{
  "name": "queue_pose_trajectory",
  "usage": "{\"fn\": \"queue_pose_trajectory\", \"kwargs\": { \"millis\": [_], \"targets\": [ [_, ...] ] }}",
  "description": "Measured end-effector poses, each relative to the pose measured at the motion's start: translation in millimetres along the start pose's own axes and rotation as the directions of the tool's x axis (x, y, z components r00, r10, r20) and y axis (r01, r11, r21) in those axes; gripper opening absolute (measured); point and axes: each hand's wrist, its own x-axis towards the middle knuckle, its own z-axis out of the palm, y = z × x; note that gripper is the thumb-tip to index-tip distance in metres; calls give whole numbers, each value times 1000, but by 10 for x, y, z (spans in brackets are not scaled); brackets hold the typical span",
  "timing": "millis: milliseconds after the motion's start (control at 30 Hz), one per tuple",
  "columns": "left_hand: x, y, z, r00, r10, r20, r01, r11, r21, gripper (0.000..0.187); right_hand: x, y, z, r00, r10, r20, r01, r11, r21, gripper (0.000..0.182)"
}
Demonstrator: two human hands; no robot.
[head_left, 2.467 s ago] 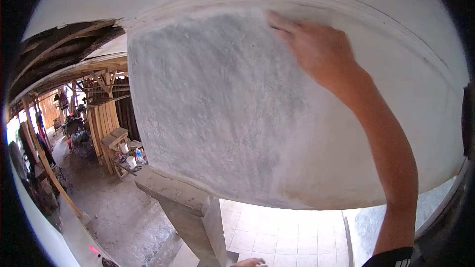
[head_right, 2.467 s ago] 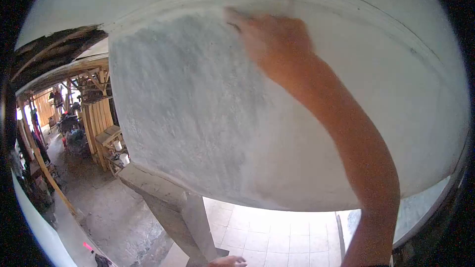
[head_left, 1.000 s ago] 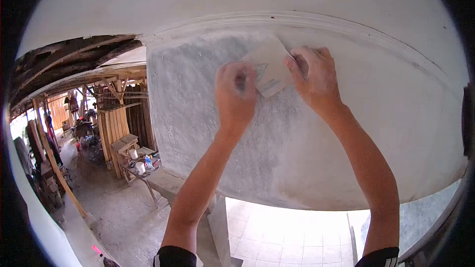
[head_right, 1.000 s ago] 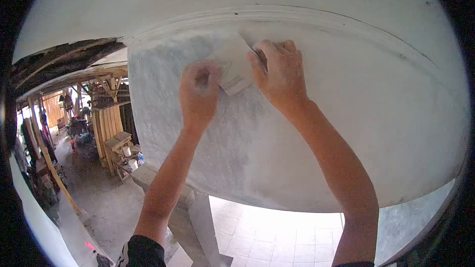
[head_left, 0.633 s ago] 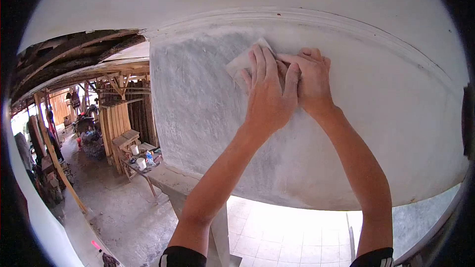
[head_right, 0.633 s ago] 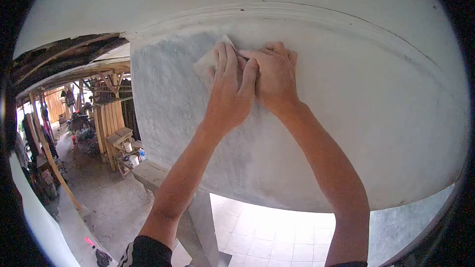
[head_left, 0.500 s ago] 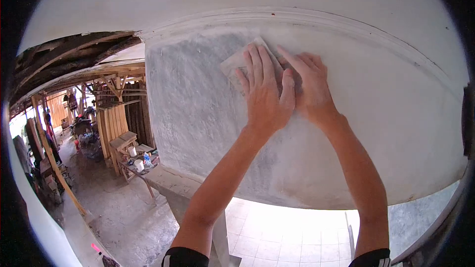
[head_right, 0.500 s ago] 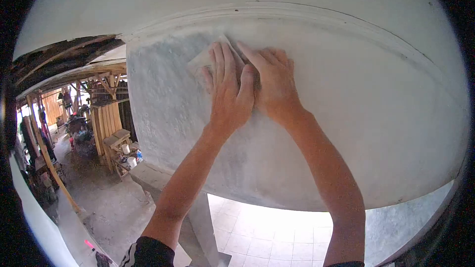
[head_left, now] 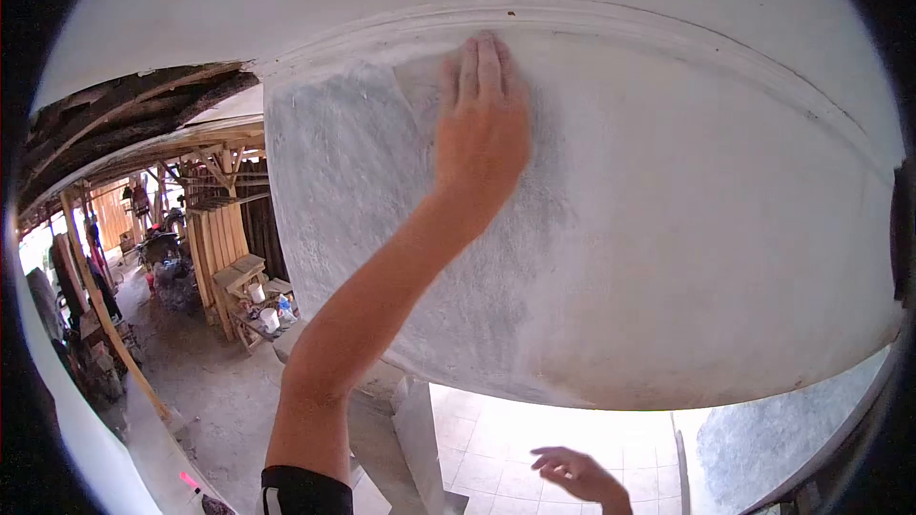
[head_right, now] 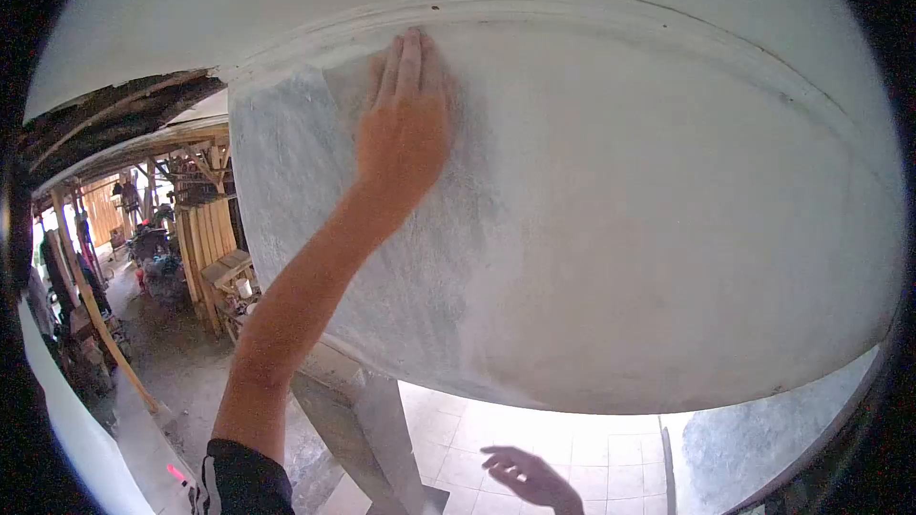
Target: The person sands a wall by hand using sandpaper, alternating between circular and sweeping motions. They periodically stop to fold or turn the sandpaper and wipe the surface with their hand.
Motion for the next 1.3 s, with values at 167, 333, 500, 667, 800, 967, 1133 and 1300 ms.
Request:
{"fn": "queue_pose_trajectory", "kwargs": {
  "millis": [167,333,500,667,800,967,1133,1300],
  "targets": [
    [-39,125,-119,997,69,28,-68,997,-38,42,13,460,474,985,-96,145,80,990,114,36],
    [-39,96,-154,1000,-10,24,13,993,-117,42,92,968,753,987,-47,156,11,974,226,35],
    [-61,46,-147,993,86,-84,-89,996,-26,41,-94,1246,1063,950,264,168,-268,963,-2,35],
    [13,37,-99,996,54,-66,-53,998,20,40,-104,2473,1777,847,345,405,-324,938,-121,50],
    [-59,-112,-123,998,54,-31,-53,998,23,40,26,2506,1665,809,468,357,-391,880,-268,50],
    [-66,-74,-55,999,44,-21,-43,997,64,42,51,2421,1589,803,490,340,-402,865,-299,51],
    [18,-228,-142,998,25,-57,-30,995,-90,42,75,2415,1550,803,504,318,-412,855,-316,51],
    [-191,-35,-129,995,83,-60,-87,994,-60,41,75,2445,1525,798,516,312,-418,846,-331,51]
  ]
}}
